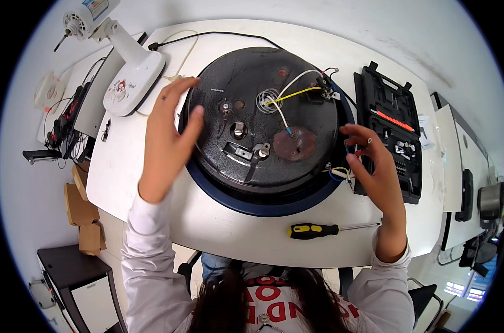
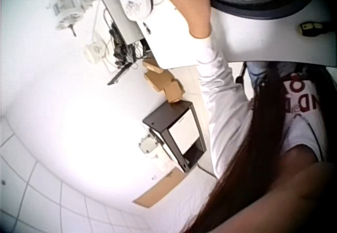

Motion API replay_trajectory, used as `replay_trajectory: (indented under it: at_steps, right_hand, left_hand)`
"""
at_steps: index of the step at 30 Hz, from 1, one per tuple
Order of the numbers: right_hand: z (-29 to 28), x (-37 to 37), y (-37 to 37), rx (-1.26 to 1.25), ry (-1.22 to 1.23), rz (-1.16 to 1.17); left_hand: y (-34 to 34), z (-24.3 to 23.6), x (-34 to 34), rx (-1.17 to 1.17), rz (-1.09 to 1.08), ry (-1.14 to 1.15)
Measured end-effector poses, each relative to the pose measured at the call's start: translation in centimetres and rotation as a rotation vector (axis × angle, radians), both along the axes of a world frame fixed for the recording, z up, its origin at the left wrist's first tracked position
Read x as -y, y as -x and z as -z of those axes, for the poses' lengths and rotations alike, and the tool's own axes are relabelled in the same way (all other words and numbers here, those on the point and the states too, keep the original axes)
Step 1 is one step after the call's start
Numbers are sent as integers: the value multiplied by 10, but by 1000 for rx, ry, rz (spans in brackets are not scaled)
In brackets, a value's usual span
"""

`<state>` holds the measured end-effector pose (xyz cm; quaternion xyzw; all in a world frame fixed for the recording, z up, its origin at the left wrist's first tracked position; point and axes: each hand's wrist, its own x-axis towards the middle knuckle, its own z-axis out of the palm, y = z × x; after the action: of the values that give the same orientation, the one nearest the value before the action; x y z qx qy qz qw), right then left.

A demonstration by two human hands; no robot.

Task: The person works on the underside of a circular appliance, manipulating multicolored wires and tightening terminal screws with a screwdriver. The person repeatedly adjusts wire positions and secures connections while the appliance remains on a white workbench.

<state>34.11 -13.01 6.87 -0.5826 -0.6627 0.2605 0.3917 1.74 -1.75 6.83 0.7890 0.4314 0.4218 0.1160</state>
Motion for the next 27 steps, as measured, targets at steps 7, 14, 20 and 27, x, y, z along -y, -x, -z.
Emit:
replay_trajectory:
  at_steps: [7,14,20,27]
  right_hand:
    - [-10,-8,-6,-227,262,-86]
    - [-6,-25,2,-180,366,-142]
    - [-3,-18,6,-102,266,-97]
    - [-10,8,4,103,103,-185]
  left_hand:
    - [22,36,-77,117,-24,415]
    - [5,24,-91,378,-64,582]
    - [8,27,-93,546,86,688]
    - [7,28,-89,775,151,807]
